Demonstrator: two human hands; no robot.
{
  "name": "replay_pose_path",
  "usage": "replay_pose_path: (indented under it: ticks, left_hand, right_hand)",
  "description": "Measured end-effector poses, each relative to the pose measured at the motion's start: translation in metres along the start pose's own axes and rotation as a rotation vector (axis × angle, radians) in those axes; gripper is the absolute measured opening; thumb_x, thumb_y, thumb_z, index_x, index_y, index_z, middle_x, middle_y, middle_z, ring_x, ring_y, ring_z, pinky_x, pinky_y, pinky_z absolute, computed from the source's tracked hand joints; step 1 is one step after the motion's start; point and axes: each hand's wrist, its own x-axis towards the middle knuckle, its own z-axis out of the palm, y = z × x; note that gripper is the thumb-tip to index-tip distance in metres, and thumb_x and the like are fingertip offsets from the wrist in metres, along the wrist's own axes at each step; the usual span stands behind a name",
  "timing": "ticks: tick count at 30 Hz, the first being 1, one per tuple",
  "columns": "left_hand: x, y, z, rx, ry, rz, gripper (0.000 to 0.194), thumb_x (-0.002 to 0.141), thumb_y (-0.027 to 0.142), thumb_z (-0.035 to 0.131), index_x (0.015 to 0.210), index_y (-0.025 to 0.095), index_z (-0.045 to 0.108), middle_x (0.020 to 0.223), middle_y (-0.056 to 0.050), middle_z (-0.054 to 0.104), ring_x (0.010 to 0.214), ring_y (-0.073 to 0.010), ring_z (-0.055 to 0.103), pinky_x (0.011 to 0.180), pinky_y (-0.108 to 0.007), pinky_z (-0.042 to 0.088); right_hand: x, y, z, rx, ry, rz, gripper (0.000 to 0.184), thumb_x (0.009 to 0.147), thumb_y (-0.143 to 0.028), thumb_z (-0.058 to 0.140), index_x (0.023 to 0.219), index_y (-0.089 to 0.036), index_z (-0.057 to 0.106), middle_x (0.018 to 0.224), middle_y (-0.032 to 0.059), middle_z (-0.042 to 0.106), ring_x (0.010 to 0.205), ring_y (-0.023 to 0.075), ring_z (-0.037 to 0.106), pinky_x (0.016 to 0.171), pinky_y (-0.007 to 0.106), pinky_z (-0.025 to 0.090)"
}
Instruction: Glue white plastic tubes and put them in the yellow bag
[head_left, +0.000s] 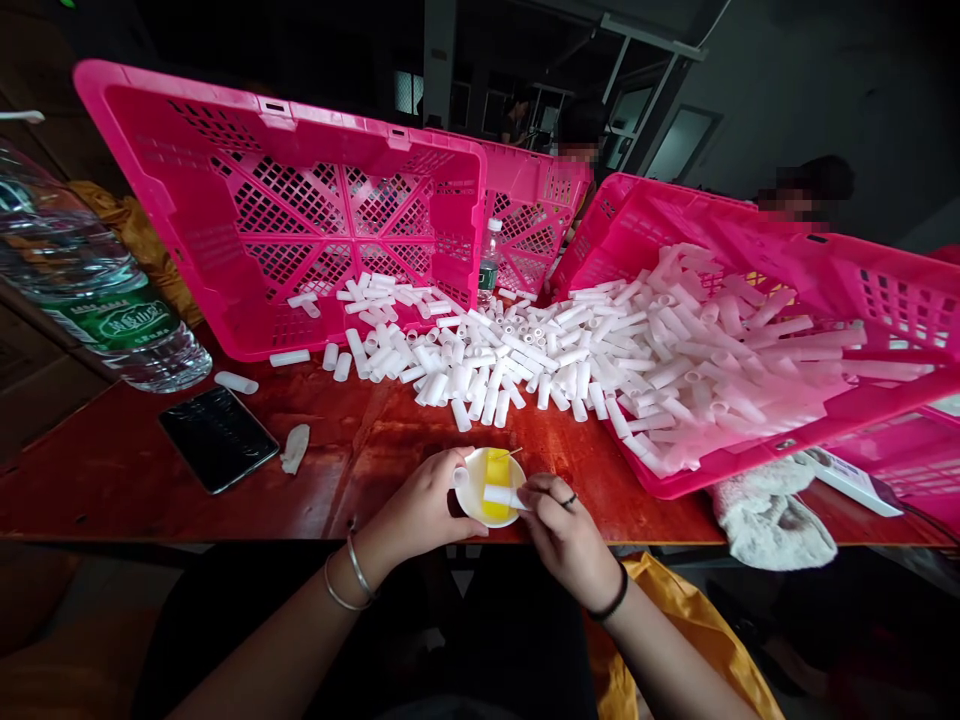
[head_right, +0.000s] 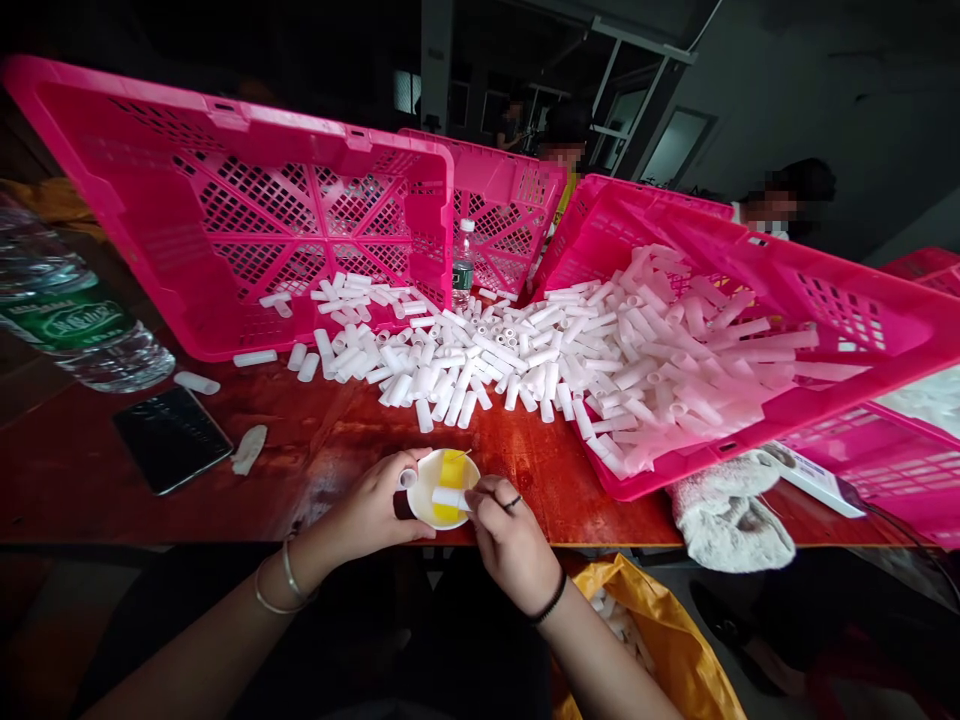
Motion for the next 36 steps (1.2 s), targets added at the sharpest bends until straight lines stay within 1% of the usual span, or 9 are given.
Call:
replay_pose_path:
  ticks: [2,5,13,19,25,27,30,33,36]
  left_hand:
    - [0.000,0.000,0.000,0.006,-0.003,-0.005,0.084,0.054,0.037,0.087,0.126,0.024,0.046,0.127,-0.010,0.054,0.115,-0.0303,0.053,0.098,-0.046,0.046]
    - [-0.002,0.001,-0.001,0.009,-0.014,-0.013,0.083,0.054,0.035,0.087,0.126,0.023,0.046,0.129,-0.011,0.054,0.117,-0.0303,0.052,0.099,-0.046,0.045]
    - [-0.004,-0.001,-0.002,0.012,-0.021,0.012,0.087,0.055,0.037,0.086,0.129,0.023,0.043,0.128,-0.012,0.053,0.117,-0.0306,0.052,0.099,-0.048,0.045]
    - [-0.003,0.000,-0.003,0.014,-0.026,0.007,0.083,0.053,0.036,0.087,0.124,0.023,0.046,0.128,-0.011,0.053,0.118,-0.0310,0.051,0.100,-0.048,0.044]
    - [-0.003,0.008,-0.010,0.086,-0.034,0.061,0.080,0.055,0.037,0.086,0.121,0.020,0.044,0.136,-0.016,0.045,0.125,-0.0338,0.045,0.103,-0.050,0.042]
    - [-0.007,0.015,-0.016,0.167,0.014,0.102,0.064,0.067,0.041,0.078,0.117,0.018,0.045,0.140,-0.018,0.039,0.130,-0.0351,0.040,0.105,-0.050,0.040]
    - [-0.014,0.031,-0.026,0.258,0.022,0.097,0.027,0.092,0.032,0.047,0.116,0.019,0.046,0.120,-0.012,0.056,0.112,-0.0260,0.056,0.094,-0.040,0.049]
    - [-0.020,0.049,-0.033,0.386,-0.035,0.180,0.022,0.095,0.026,0.040,0.115,0.023,0.050,0.103,-0.006,0.063,0.095,-0.0220,0.062,0.082,-0.034,0.052]
    - [-0.024,0.062,-0.034,0.568,-0.020,0.295,0.026,0.094,0.019,0.041,0.117,0.024,0.054,0.099,-0.006,0.063,0.093,-0.0233,0.059,0.084,-0.037,0.049]
  right_hand:
    - [0.002,0.001,-0.004,0.006,-0.046,-0.055,0.018,0.092,-0.017,0.047,0.102,-0.019,0.062,0.104,0.0123,0.058,0.098,0.0216,0.060,0.083,0.037,0.054]
    - [0.003,0.003,-0.009,0.044,-0.113,0.000,0.020,0.092,-0.020,0.051,0.111,-0.020,0.056,0.104,0.0103,0.060,0.098,0.0210,0.061,0.086,0.037,0.054]
    - [-0.001,0.006,-0.005,-0.124,-0.039,-0.170,0.019,0.092,-0.012,0.047,0.101,-0.019,0.062,0.103,0.0127,0.057,0.097,0.0225,0.059,0.082,0.038,0.055]
    - [-0.005,0.004,0.001,0.010,-0.006,0.031,0.019,0.090,-0.019,0.054,0.109,-0.020,0.055,0.101,0.0100,0.064,0.093,0.0221,0.064,0.080,0.037,0.057]
    - [-0.012,0.009,0.008,-0.173,0.107,-0.256,0.024,0.088,-0.007,0.051,0.103,-0.022,0.062,0.103,0.0107,0.063,0.097,0.0238,0.061,0.080,0.042,0.055]
    - [-0.011,0.005,0.006,-0.067,0.150,-0.196,0.021,0.087,-0.010,0.054,0.103,-0.022,0.061,0.101,0.0098,0.064,0.095,0.0226,0.063,0.080,0.040,0.056]
    - [-0.006,-0.011,0.000,0.232,0.213,0.077,0.017,0.090,-0.021,0.056,0.106,-0.021,0.059,0.098,0.0089,0.066,0.090,0.0202,0.065,0.077,0.035,0.057]
    - [-0.003,-0.032,-0.010,0.427,0.152,0.258,0.021,0.091,-0.033,0.056,0.107,-0.020,0.060,0.094,0.0075,0.068,0.082,0.0180,0.065,0.070,0.029,0.056]
    - [0.000,-0.050,-0.022,0.489,0.019,0.339,0.023,0.089,-0.038,0.058,0.102,-0.019,0.062,0.085,0.0047,0.067,0.070,0.0148,0.062,0.061,0.025,0.052]
